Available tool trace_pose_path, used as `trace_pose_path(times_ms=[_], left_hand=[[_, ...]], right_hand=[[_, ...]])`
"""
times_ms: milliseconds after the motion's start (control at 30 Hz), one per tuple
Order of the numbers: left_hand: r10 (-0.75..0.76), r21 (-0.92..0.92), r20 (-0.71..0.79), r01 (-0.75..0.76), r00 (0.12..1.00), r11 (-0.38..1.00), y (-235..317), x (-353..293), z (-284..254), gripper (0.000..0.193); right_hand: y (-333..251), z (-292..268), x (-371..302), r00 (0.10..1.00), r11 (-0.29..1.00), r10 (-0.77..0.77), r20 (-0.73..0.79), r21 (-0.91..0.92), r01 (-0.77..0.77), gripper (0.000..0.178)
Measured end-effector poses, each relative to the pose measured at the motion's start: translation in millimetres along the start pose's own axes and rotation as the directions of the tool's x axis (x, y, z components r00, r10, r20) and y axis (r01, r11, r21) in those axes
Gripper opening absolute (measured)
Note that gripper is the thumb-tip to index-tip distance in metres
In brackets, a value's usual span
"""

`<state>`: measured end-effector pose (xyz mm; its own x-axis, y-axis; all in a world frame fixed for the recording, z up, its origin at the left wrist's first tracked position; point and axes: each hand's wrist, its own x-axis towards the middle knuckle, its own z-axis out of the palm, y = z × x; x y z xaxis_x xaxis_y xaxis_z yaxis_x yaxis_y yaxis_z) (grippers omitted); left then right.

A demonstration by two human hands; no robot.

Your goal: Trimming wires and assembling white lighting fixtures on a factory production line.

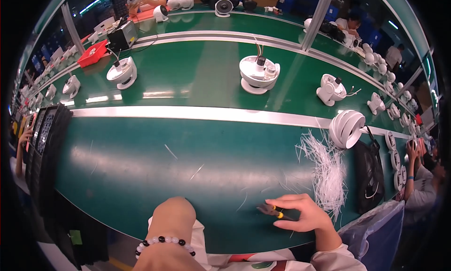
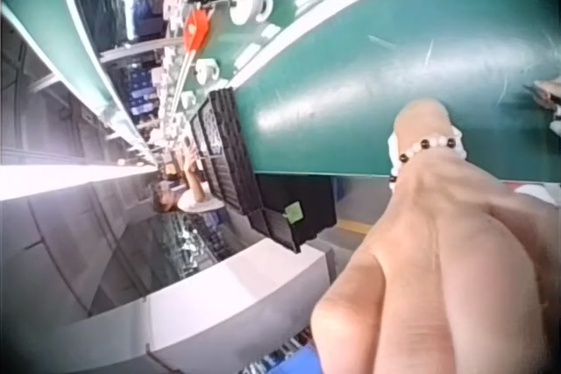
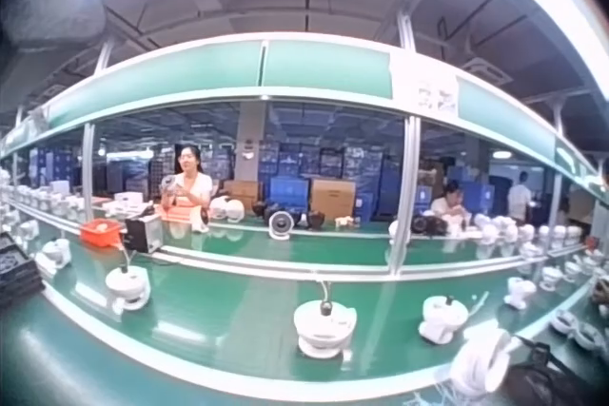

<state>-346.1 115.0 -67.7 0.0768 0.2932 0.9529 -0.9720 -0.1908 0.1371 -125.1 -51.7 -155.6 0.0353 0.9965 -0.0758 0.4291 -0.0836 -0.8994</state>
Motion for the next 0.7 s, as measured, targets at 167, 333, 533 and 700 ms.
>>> trace_pose_path(times_ms=[167,333,533,700], left_hand=[[-0.025,0.051,-0.014,0.026,1.000,0.998,26.8,7.4,-6.0,0.013],[-0.018,0.077,-0.023,0.020,1.000,0.997,41.5,12.2,-12.6,0.012],[-0.012,0.079,-0.046,0.016,0.999,0.997,48.1,15.0,-19.4,0.011],[-0.004,0.074,-0.045,0.007,0.999,0.997,45.5,18.8,-24.4,0.010]], right_hand=[[-11.8,29.7,11.8,0.976,0.823,-0.179,-0.125,-0.562,0.079,0.048],[-14.2,45.9,16.7,0.976,0.770,-0.199,-0.087,-0.630,0.101,0.045],[-17.3,59.1,25.5,0.974,0.769,-0.217,-0.066,-0.626,0.129,0.043],[-11.3,72.6,35.8,0.957,0.769,-0.288,-0.020,-0.601,0.218,0.048]])
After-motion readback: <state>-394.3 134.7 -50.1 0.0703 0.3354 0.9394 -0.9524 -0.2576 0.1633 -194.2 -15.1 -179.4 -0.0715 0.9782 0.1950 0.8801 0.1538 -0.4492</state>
